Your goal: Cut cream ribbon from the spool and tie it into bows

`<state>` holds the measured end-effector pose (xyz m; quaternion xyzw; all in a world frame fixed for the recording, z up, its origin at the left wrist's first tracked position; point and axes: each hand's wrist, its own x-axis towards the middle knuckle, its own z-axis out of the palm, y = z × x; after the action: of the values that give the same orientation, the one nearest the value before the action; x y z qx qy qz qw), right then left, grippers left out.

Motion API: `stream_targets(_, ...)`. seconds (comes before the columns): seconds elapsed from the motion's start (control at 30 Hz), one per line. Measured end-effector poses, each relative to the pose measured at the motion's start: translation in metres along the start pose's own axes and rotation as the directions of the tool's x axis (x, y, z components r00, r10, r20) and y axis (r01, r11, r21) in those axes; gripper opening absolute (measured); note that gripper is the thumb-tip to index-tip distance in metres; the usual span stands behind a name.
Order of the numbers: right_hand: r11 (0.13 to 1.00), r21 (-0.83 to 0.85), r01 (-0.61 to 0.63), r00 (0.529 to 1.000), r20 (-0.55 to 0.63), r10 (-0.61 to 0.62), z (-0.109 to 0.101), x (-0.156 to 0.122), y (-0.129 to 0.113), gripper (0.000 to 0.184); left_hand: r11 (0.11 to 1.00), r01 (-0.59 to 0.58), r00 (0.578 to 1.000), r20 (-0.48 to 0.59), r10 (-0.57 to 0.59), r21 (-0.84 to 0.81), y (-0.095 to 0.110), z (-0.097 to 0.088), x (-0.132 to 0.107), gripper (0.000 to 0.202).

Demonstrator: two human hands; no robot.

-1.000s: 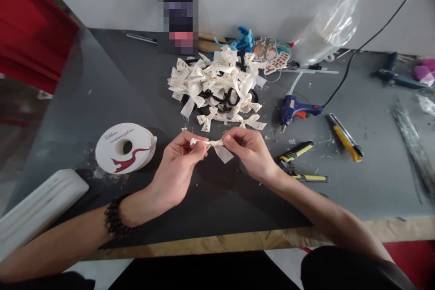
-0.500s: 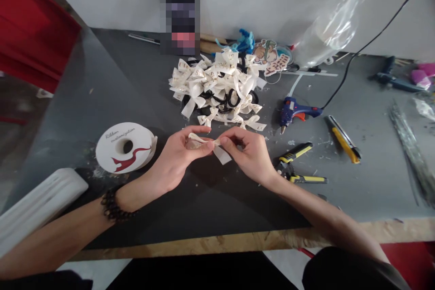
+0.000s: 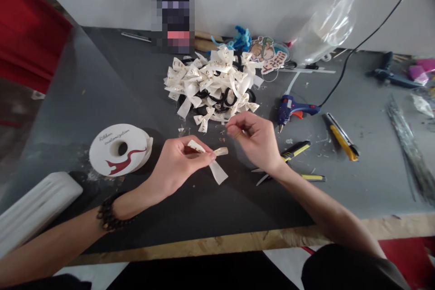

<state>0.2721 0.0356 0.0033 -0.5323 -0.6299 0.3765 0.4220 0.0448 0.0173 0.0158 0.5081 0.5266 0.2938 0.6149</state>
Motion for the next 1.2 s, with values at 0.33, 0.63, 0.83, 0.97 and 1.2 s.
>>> stream_targets(0.33,0.989,0.019,-0.147,0.946,0.296,0.135,0.006,-0.011,-0.012,0.018,0.999,0.008,1.000,-0.022,-0.009,-0.050,-0.004,0.001,0.006,0.021)
stream_targets(0.63,0.999,-0.029,-0.019,0.980,0.197,0.024,0.010,-0.006,-0.011,0.009,0.987,-0.038,0.999,-0.021,0.042,0.155,0.002,0.001,-0.001,0.016)
stream_targets(0.83,0.953,0.273,-0.134,0.984,0.153,0.095,0.019,-0.015,-0.009,0.034,0.985,-0.170,0.979,-0.112,0.173,0.036,0.002,0.002,0.000,0.020)
stream_targets(0.97,0.853,0.451,-0.262,0.960,0.209,0.184,0.031,-0.028,-0.013,0.064,0.984,-0.175,0.977,-0.130,0.170,-0.026,-0.001,0.002,-0.004,0.028)
stream_targets(1.2,0.859,0.428,-0.282,0.959,0.095,0.267,0.035,-0.029,-0.015,0.066,0.984,-0.157,0.971,-0.193,0.139,-0.080,0.003,-0.004,0.000,0.024)
